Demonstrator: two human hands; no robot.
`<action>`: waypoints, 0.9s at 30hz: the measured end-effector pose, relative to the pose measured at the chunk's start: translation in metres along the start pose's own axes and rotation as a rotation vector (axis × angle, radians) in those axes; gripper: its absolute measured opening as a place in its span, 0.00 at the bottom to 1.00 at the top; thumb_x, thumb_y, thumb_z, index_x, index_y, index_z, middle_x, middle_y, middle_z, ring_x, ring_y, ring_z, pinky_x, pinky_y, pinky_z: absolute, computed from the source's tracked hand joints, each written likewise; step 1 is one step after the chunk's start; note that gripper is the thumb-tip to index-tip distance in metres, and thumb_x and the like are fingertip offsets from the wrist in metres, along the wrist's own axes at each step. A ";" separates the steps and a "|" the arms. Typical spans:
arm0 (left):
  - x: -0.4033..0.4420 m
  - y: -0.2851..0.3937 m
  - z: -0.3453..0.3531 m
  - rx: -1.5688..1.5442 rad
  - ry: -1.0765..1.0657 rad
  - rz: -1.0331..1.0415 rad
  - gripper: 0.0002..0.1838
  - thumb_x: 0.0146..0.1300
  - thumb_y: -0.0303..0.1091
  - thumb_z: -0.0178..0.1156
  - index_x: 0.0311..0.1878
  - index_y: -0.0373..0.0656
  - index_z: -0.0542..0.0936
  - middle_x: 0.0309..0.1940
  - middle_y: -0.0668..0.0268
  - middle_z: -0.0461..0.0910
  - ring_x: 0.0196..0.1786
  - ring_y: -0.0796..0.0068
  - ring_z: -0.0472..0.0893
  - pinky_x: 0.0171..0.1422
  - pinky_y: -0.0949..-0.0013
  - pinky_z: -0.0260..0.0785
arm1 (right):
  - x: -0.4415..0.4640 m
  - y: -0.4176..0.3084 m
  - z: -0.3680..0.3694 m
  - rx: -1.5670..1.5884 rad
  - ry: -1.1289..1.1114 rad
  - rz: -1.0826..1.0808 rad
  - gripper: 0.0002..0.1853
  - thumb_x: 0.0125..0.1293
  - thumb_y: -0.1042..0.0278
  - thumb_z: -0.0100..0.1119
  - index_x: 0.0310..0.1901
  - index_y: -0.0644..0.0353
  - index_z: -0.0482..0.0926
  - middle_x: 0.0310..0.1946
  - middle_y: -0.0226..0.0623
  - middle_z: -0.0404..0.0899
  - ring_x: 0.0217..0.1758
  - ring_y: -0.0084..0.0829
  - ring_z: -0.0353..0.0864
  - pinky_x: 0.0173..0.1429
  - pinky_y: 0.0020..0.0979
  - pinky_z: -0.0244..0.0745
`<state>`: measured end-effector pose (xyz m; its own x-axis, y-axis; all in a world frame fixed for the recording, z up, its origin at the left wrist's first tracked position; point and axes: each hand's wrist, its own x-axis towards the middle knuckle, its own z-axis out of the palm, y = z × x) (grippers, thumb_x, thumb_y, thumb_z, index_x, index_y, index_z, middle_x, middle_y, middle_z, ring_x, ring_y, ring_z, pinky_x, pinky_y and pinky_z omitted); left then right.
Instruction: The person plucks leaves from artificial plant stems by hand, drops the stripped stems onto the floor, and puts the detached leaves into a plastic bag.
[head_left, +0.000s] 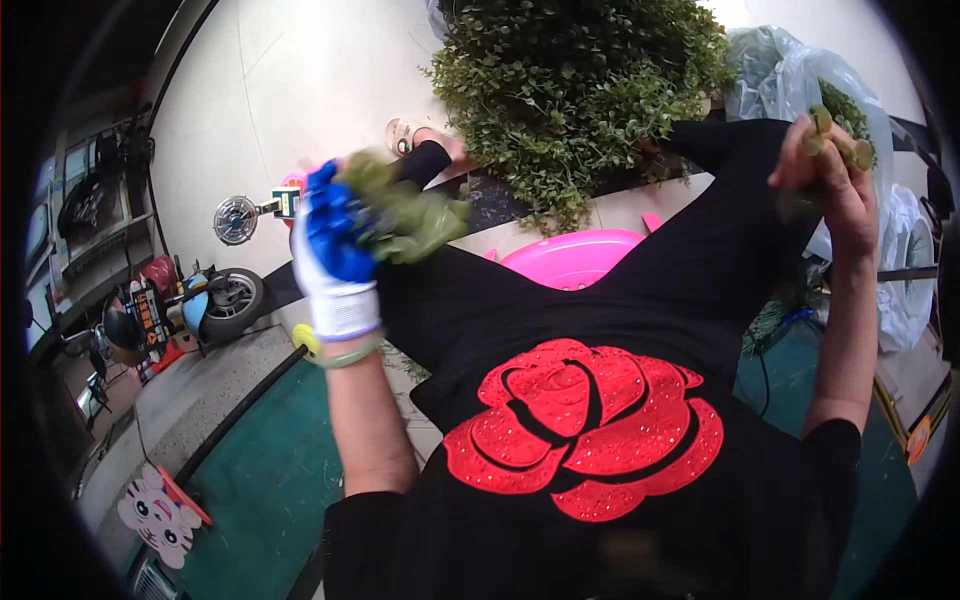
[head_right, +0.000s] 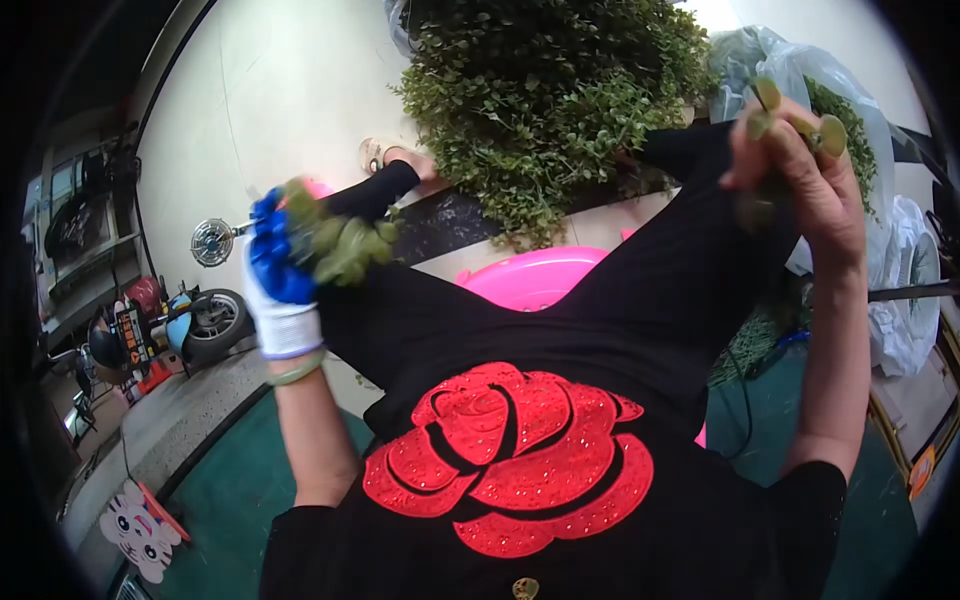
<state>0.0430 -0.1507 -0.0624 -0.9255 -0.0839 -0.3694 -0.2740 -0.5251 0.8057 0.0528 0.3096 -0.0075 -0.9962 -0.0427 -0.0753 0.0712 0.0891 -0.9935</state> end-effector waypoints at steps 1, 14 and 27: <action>-0.001 -0.012 0.020 0.084 0.108 0.011 0.16 0.70 0.41 0.47 0.52 0.41 0.73 0.28 0.70 0.74 0.26 0.80 0.73 0.31 0.75 0.68 | -0.003 -0.012 0.021 0.044 -0.112 0.004 0.14 0.67 0.57 0.54 0.34 0.61 0.77 0.22 0.29 0.74 0.25 0.20 0.74 0.31 0.22 0.72; 0.010 -0.055 0.128 -0.413 0.063 -0.113 0.13 0.69 0.41 0.48 0.50 0.45 0.75 0.36 0.65 0.79 0.38 0.68 0.80 0.53 0.60 0.73 | 0.043 0.060 0.168 -0.186 -0.477 -0.142 0.12 0.54 0.61 0.62 0.25 0.62 0.76 0.17 0.42 0.76 0.20 0.38 0.78 0.26 0.34 0.71; 0.079 -0.008 0.033 -0.328 -0.542 -0.159 0.30 0.57 0.19 0.52 0.66 0.35 0.61 0.35 0.69 0.72 0.30 0.76 0.74 0.42 0.66 0.73 | 0.066 0.035 0.080 0.401 -0.059 -0.247 0.19 0.60 0.69 0.62 0.52 0.62 0.71 0.40 0.34 0.78 0.43 0.26 0.79 0.44 0.26 0.76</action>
<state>-0.0362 -0.1255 -0.0828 -0.9044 0.4102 -0.1174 -0.4039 -0.7345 0.5453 -0.0069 0.2303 -0.0540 -0.9821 -0.0722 0.1742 -0.1424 -0.3219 -0.9360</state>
